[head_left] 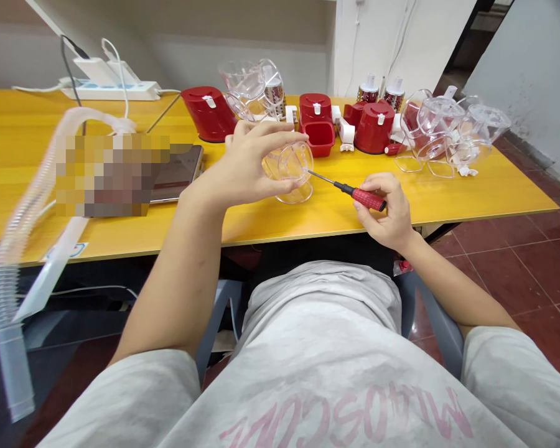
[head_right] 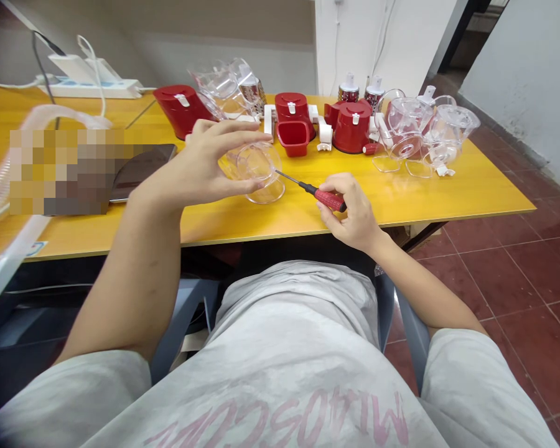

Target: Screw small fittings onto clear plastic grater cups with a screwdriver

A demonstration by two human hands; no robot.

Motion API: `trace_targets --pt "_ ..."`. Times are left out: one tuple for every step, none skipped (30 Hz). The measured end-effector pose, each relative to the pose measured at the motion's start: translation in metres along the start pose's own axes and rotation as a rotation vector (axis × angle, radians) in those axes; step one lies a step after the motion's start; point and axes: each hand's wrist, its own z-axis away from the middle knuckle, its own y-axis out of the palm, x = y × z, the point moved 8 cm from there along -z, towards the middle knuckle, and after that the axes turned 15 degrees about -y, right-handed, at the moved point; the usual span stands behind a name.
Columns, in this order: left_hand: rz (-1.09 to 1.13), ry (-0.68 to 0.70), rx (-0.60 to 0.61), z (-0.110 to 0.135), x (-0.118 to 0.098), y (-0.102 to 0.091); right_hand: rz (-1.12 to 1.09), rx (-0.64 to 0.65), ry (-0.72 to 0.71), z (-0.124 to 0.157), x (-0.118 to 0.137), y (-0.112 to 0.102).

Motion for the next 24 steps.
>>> trace_targets --pt "-0.002 -0.003 0.0 0.0 0.0 0.0 -0.001 0.0 -0.005 0.0 0.0 0.0" --pt "-0.004 -0.005 -0.001 0.0 0.0 0.0 0.001 0.0 -0.011 -0.001 0.0 0.0" --pt "-0.005 -0.007 -0.001 0.0 0.0 0.0 0.004 0.001 -0.019 -0.002 0.001 -0.001" --pt "-0.005 -0.007 -0.001 -0.001 0.0 0.0 0.007 0.002 -0.027 -0.002 0.001 -0.001" --pt "-0.005 -0.007 -0.001 -0.001 0.0 0.0 0.009 0.006 -0.033 -0.003 0.002 -0.002" --pt "-0.005 -0.007 -0.001 -0.001 0.001 0.0 0.011 0.012 -0.038 -0.005 0.002 -0.002" --pt "-0.004 -0.007 -0.001 -0.001 0.001 0.0 0.013 0.023 -0.041 -0.006 0.003 -0.002" --pt "-0.004 -0.009 -0.002 -0.001 0.001 0.0 0.015 0.034 -0.041 -0.007 0.003 -0.002" --pt "-0.004 -0.011 -0.003 -0.001 0.001 0.0 0.017 0.044 -0.04 -0.008 0.004 -0.001" --pt "-0.002 -0.014 -0.006 -0.001 0.001 0.001 0.021 0.051 -0.039 -0.009 0.004 -0.001" --pt "-0.001 -0.017 -0.009 -0.001 0.0 0.001 0.024 0.053 -0.037 -0.009 0.004 -0.001" --pt "-0.001 -0.02 -0.01 0.0 0.0 0.001 0.027 0.052 -0.033 -0.01 0.004 -0.001" --pt "0.001 -0.022 -0.012 0.0 0.0 0.001 0.027 0.052 -0.028 -0.011 0.003 -0.001" --pt "0.004 -0.023 -0.014 0.0 -0.001 0.002 0.026 0.053 -0.024 -0.011 0.003 -0.001" --pt "0.006 -0.024 -0.016 0.0 -0.001 0.002 0.023 0.057 -0.021 -0.011 0.003 -0.001" --pt "0.006 -0.024 -0.016 0.0 -0.001 0.002 0.021 0.065 -0.014 -0.01 0.002 -0.001" --pt "0.005 -0.024 -0.018 0.0 -0.001 0.002 0.02 0.075 0.002 -0.009 0.001 -0.001" --pt "0.004 -0.024 -0.022 -0.001 -0.001 0.002 0.02 0.087 0.027 -0.007 0.0 -0.001" --pt "0.0 -0.023 -0.024 0.0 -0.002 0.002 0.023 0.097 0.061 -0.004 -0.002 0.0" --pt "-0.004 -0.02 -0.024 0.0 -0.002 0.002 0.029 0.103 0.1 -0.002 -0.005 0.0" --pt "-0.01 -0.016 -0.025 0.0 -0.003 0.002 0.038 0.103 0.14 0.001 -0.007 -0.001" --pt "-0.016 -0.011 -0.026 0.001 -0.004 0.002 0.05 0.096 0.172 0.003 -0.008 -0.002" --pt "-0.02 -0.007 -0.028 0.002 -0.005 0.001 0.061 0.083 0.196 0.005 -0.009 -0.003" --pt "-0.025 -0.006 -0.03 0.002 -0.006 0.001 0.069 0.07 0.211 0.005 -0.009 -0.004"
